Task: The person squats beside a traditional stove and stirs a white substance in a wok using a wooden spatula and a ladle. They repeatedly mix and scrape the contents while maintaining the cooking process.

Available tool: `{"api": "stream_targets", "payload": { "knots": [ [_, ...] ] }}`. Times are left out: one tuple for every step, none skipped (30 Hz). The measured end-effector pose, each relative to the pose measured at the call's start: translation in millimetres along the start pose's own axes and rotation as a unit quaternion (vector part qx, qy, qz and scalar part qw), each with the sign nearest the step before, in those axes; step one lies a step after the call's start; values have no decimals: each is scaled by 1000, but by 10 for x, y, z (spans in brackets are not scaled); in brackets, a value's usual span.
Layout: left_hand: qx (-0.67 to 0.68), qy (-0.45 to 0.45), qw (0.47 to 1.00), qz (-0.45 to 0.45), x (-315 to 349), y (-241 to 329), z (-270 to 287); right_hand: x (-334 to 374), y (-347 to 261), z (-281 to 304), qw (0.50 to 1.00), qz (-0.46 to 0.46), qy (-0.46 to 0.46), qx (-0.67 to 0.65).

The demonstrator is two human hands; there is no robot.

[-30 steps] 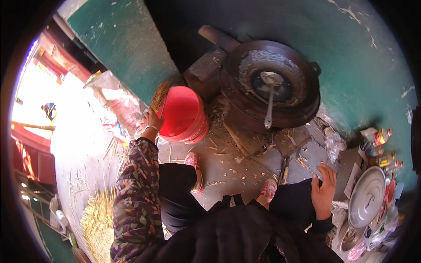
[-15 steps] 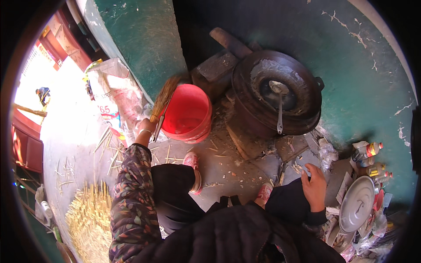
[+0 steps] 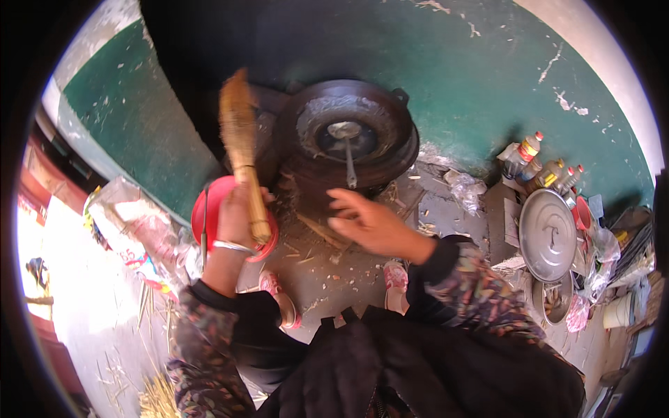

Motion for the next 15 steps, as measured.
{"api": "stream_targets", "payload": {
  "knots": [
    [-18, -28, 999, -20, 17, -73, -290, -128, 4, -102, 999, -21, -11, -48],
    [5, -44, 999, -13, 76, -156, -565, -246, 12, -224, 981, -19, -2, -191],
    [27, -59, 998, -2, 108, -250, -805, -330, 78, -358, 943, -18, 8, -331],
    [13, -66, 998, -21, 162, -246, -976, -364, 142, -375, 962, 21, 117, -244],
    [0, -73, 997, -40, 193, -222, -1090, -300, 226, -343, 952, 3, 134, -274],
    [61, -119, 991, 15, 137, -309, -1123, -253, 193, -290, 941, -15, 147, -304],
    [34, -106, 994, 2, 59, -353, -1170, -209, 195, -203, 929, -32, 161, -331],
    [7, -92, 996, -12, -26, -408, -1231, -137, 254, -82, 939, -64, 171, -290],
    [-21, -76, 997, -26, -97, -470, -1262, -75, 343, 46, 933, -111, 156, -305],
    [-95, -41, 994, -41, -180, -547, -1250, -45, 434, 208, 924, -155, 141, -320],
    [-110, -8, 994, -17, -288, -693, -1248, -15, 521, 323, 913, -199, 125, -334],
    [-117, -16, 991, 69, -414, -869, -1256, 15, 622, 460, 922, -191, 147, -302],
    [-122, -21, 980, 157, -478, -994, -1252, 29, 725, 566, 930, -185, 165, -271],
    [-81, -40, 978, 190, -543, -1043, -1291, 27, 804, 676, 936, -199, 184, -222],
    [-39, -60, 972, 224, -611, -1083, -1367, 31, 829, 795, 938, -210, 195, -195]
  ]
}}
Point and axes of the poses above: each hand's wrist, its own x-axis away from the middle knuckle, its own z-axis out of the back of the hand, y = z × x, the point moved 5 cm from there along -x, towards the middle knuckle, and after that the axes turned 9 degrees about z, right-handed, at the moved point
